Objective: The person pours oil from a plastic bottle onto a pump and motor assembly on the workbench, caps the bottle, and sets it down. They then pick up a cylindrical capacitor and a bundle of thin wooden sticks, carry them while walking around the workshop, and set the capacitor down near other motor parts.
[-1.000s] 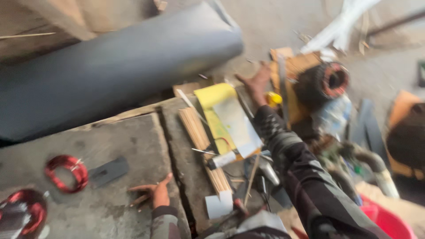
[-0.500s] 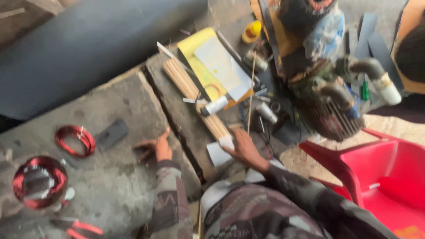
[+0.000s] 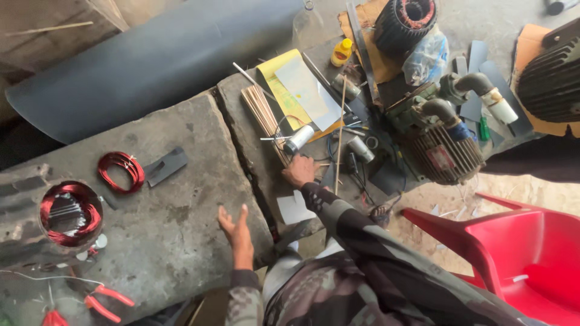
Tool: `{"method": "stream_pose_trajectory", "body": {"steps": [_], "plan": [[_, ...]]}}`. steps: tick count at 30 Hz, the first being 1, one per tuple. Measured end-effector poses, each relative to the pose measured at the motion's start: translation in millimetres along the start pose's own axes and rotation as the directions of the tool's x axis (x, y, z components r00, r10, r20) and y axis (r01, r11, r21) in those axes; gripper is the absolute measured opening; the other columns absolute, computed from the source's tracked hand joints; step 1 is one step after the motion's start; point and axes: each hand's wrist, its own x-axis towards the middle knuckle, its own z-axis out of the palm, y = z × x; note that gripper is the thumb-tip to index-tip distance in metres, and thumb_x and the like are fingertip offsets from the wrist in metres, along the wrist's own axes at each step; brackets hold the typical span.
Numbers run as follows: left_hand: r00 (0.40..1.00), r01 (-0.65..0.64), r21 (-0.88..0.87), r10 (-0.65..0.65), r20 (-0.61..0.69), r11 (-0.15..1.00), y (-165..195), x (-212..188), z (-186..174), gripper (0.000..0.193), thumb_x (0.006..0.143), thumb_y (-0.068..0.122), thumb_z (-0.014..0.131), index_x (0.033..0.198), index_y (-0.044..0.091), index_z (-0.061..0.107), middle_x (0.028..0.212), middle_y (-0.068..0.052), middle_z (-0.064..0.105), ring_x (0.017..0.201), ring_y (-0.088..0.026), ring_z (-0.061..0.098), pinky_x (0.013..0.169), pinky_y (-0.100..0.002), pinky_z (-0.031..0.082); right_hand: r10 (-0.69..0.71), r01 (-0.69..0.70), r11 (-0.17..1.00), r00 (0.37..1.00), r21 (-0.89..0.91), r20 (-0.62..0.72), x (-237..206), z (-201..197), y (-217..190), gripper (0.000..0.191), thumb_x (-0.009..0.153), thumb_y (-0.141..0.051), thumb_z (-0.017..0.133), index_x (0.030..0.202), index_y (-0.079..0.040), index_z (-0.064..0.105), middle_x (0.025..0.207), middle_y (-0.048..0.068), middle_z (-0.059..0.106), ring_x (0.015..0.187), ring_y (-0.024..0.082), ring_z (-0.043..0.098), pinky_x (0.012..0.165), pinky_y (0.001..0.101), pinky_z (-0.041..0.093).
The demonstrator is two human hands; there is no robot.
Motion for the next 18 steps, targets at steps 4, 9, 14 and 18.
{"method": "stream_pose_trajectory", "body": {"steps": [4, 9, 14, 18], "plan": [[0.993, 0.069, -0.047, -0.064, 0.103, 0.997, -10, -22, -6, 0.079, 0.088, 0.027, 0.077, 0.155, 0.009, 0.038, 0.162, -0.013, 0.039, 0.150, -0.029, 0.037, 0.116, -0.043, 0.036, 0.134, -0.151, 0.978, 0.983, 0.142, 0.124, -6, -2, -22, 0.048, 0.087, -0.046, 0.071, 0.113, -0.006, 0.076, 0.109, 0.022, 0.075, 0.107, 0.044, 0.069, 0.096, 0.0590, 0.051], [0.993, -0.024, 0.038, 0.020, 0.112, 0.999, 4, -18, -13, 0.073, 0.090, 0.027, 0.077, 0.153, 0.007, 0.043, 0.159, -0.012, 0.044, 0.147, -0.028, 0.041, 0.115, -0.042, 0.037, -0.180, 0.209, 0.739, 0.977, 0.640, -0.111, -23, -7, -49, 0.044, 0.082, -0.027, 0.074, 0.123, -0.009, 0.068, 0.095, 0.016, 0.074, 0.086, 0.030, 0.072, 0.080, 0.0476, 0.053], [0.939, -0.288, -0.039, 0.290, 0.183, 0.957, 69, -10, -15, 0.081, 0.090, 0.028, 0.082, 0.154, 0.005, 0.040, 0.159, -0.014, 0.044, 0.148, -0.030, 0.042, 0.119, -0.042, 0.038, -0.467, 0.383, 0.409, 0.868, 0.828, -0.171, -27, -21, -63, 0.028, 0.095, -0.013, 0.070, 0.122, -0.007, 0.063, 0.092, 0.015, 0.070, 0.083, 0.024, 0.065, 0.076, 0.0371, 0.055], [0.675, -0.623, -0.193, 0.646, 0.356, 0.758, 129, -17, -19, 0.108, 0.081, 0.034, 0.088, 0.162, 0.007, 0.022, 0.164, -0.015, 0.033, 0.155, -0.029, 0.033, 0.123, -0.048, 0.029, -0.699, 0.657, 0.340, 0.655, 0.673, -0.287, -43, -24, -70, 0.029, 0.093, -0.010, 0.075, 0.119, -0.011, 0.062, 0.097, 0.013, 0.068, 0.090, 0.031, 0.067, 0.084, 0.0396, 0.056]]}}
